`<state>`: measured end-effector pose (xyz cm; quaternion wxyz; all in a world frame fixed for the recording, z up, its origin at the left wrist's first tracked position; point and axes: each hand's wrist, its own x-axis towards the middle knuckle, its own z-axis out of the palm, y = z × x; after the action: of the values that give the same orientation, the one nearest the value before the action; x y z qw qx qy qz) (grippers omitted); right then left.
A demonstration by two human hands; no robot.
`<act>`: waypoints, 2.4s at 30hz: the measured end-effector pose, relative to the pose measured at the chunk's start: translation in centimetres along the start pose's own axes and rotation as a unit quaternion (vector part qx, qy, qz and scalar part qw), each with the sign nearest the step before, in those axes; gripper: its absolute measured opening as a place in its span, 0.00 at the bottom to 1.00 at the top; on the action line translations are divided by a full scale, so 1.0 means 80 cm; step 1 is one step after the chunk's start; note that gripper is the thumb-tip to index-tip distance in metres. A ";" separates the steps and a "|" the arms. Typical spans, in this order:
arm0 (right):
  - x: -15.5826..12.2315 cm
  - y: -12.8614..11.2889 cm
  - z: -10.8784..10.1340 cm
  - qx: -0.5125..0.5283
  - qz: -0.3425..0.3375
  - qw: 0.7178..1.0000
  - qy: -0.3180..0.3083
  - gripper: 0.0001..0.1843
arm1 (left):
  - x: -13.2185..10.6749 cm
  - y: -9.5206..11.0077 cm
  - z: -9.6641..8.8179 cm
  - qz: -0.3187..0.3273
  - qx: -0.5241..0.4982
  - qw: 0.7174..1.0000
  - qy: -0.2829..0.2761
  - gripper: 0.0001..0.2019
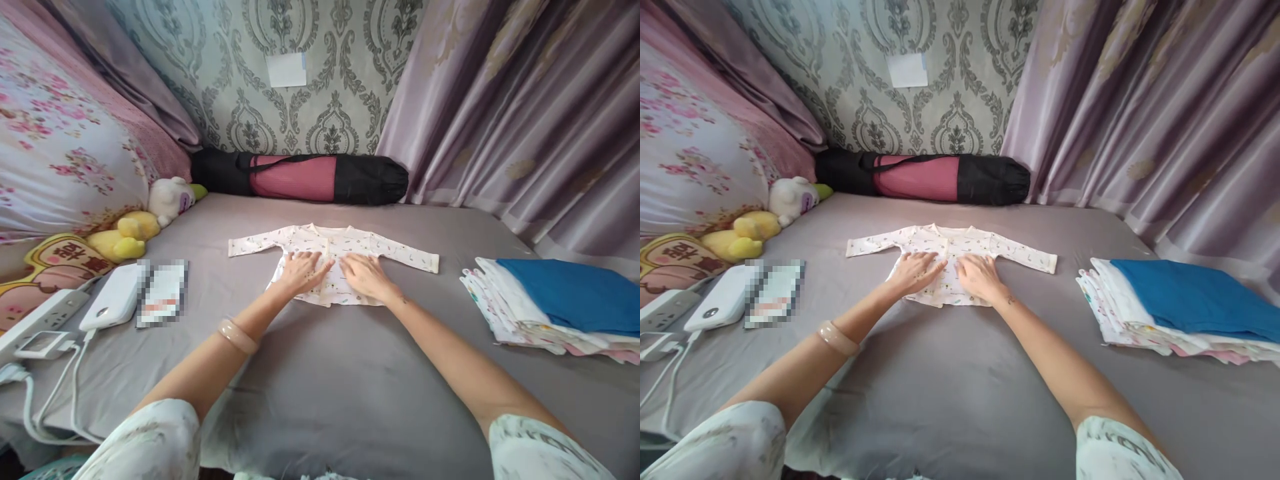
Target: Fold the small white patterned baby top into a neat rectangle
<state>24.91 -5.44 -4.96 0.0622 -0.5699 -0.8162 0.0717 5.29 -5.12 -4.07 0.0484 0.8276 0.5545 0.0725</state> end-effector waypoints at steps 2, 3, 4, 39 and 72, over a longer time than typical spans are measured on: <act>0.015 0.010 0.001 -0.029 0.033 0.997 0.063 0.30 | 0.011 -0.010 0.006 -0.012 0.017 0.999 0.048 0.29; 0.021 0.016 0.004 -0.043 0.052 0.995 0.078 0.31 | 0.015 -0.016 0.011 -0.015 0.026 0.998 0.054 0.30; 0.027 0.021 0.008 -0.052 0.070 0.993 0.076 0.33 | 0.018 -0.021 0.017 -0.018 0.032 0.998 0.047 0.31; 0.129 0.042 0.028 -0.011 0.120 0.993 0.006 0.37 | 0.144 -0.069 0.058 -0.056 0.042 0.997 -0.010 0.31; 0.041 0.088 0.009 -0.005 0.212 0.977 0.000 0.35 | 0.069 0.011 0.031 0.058 0.046 0.996 -0.049 0.31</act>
<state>30.15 0.01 -6.89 0.0426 -0.7301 -0.6775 0.0789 8.61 -0.38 -5.99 0.0329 0.8625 0.5048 0.0089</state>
